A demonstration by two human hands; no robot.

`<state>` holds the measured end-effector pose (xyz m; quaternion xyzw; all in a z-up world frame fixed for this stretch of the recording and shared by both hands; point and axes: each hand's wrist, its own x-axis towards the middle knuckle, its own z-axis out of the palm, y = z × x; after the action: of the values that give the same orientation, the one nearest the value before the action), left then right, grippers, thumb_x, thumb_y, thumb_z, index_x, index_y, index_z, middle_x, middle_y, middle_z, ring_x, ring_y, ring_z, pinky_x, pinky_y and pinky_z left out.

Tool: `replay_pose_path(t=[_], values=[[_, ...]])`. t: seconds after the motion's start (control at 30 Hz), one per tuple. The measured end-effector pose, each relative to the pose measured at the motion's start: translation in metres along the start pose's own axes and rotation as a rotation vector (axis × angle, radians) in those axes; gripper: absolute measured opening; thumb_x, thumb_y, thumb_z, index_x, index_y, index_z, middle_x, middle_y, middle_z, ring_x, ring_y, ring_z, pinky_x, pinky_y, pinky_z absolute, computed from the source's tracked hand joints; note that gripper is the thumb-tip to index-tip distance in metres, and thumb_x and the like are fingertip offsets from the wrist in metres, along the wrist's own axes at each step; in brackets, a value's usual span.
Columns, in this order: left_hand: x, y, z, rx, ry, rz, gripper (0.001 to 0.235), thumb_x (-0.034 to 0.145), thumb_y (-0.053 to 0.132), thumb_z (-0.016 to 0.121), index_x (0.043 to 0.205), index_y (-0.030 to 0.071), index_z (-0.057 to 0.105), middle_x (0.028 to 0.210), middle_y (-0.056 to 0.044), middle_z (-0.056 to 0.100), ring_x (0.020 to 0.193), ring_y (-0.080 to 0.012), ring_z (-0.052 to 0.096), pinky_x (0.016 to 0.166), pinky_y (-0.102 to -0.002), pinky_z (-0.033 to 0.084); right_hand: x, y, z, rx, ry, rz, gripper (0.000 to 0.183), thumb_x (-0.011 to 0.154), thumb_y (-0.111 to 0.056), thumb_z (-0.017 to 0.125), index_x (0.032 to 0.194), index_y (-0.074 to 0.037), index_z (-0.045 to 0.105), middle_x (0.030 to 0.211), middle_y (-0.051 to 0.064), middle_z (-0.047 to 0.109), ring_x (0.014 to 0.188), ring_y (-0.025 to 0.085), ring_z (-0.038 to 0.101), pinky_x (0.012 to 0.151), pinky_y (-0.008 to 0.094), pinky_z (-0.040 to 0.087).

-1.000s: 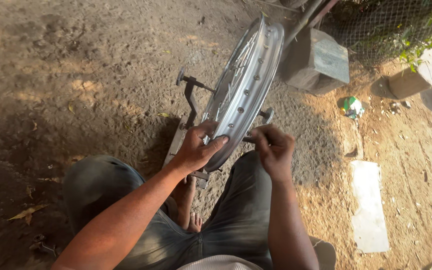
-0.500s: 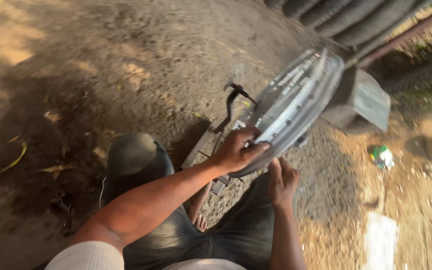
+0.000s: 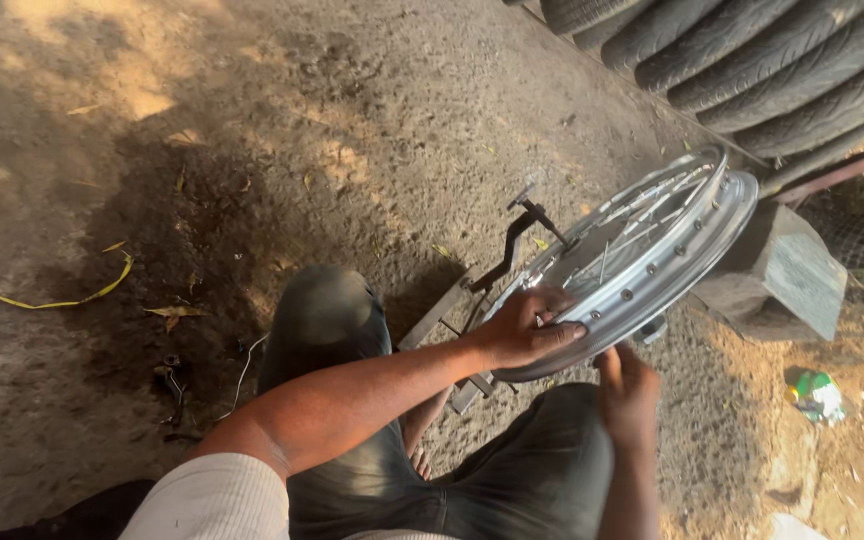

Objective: The person is sitting on the ground and using a metal tool to scrape or clean the surface of a bicycle wheel rim. They repeatedly rotate the rim and scrape along its length.

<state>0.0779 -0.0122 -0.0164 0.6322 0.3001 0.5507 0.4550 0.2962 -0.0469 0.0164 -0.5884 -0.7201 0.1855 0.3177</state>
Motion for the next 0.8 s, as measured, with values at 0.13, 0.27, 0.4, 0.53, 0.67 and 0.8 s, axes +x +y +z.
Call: replay_pose_path(t=[0.13,0.27,0.4,0.53,0.67,0.8], values=[[-0.003,-0.008,0.005,-0.034,-0.038,0.001,0.046,0.100,0.046,0.065,0.118,0.005,0.073,0.103,-0.015,0.075,0.094,-0.0223,0.073,0.084,-0.037,0.059,0.009,-0.059,-0.053,-0.075,0.043,-0.069,0.027,0.084,-0.013,0.083,0.103,0.001,0.071,0.092,0.009,0.079,0.076,0.013,0.073,0.065,0.027,0.057],[-0.004,-0.012,0.005,-0.039,-0.037,0.005,0.047,0.102,0.047,0.063,0.120,0.005,0.071,0.111,-0.016,0.075,0.097,-0.0223,0.073,0.086,-0.038,0.060,0.020,-0.101,-0.068,-0.278,-0.009,-0.245,0.025,0.078,-0.008,0.086,0.099,-0.001,0.074,0.085,0.008,0.075,0.069,0.013,0.070,0.060,0.028,0.055],[-0.005,-0.015,0.007,-0.072,-0.036,0.020,0.045,0.100,0.048,0.064,0.113,0.005,0.072,0.097,-0.013,0.077,0.086,-0.0195,0.074,0.078,-0.036,0.061,0.027,-0.107,-0.067,-0.218,0.007,-0.303,0.026,0.082,-0.007,0.085,0.104,-0.003,0.072,0.093,0.005,0.075,0.079,0.009,0.072,0.066,0.025,0.058],[-0.003,-0.008,0.005,-0.040,-0.013,0.035,0.044,0.101,0.049,0.064,0.111,0.007,0.073,0.095,-0.010,0.076,0.084,-0.0170,0.073,0.075,-0.034,0.061,0.031,-0.105,-0.070,-0.227,0.000,-0.278,0.024,0.080,-0.006,0.085,0.102,-0.003,0.074,0.090,0.004,0.074,0.070,0.012,0.067,0.063,0.027,0.054],[-0.003,0.002,0.003,0.006,0.020,0.066,0.041,0.101,0.046,0.066,0.106,0.006,0.074,0.091,-0.009,0.075,0.081,-0.0173,0.071,0.072,-0.034,0.057,0.033,-0.105,-0.069,-0.320,-0.079,-0.361,0.015,0.078,-0.009,0.084,0.090,-0.006,0.078,0.083,0.003,0.075,0.066,0.014,0.069,0.059,0.028,0.054],[-0.002,0.007,0.002,0.101,0.103,0.171,0.036,0.102,0.039,0.069,0.098,0.004,0.074,0.089,-0.009,0.071,0.083,-0.0193,0.068,0.073,-0.035,0.054,0.028,-0.088,-0.055,-0.419,-0.069,-0.129,0.012,0.081,-0.012,0.087,0.087,-0.004,0.079,0.071,0.006,0.071,0.056,0.015,0.067,0.053,0.033,0.050]])
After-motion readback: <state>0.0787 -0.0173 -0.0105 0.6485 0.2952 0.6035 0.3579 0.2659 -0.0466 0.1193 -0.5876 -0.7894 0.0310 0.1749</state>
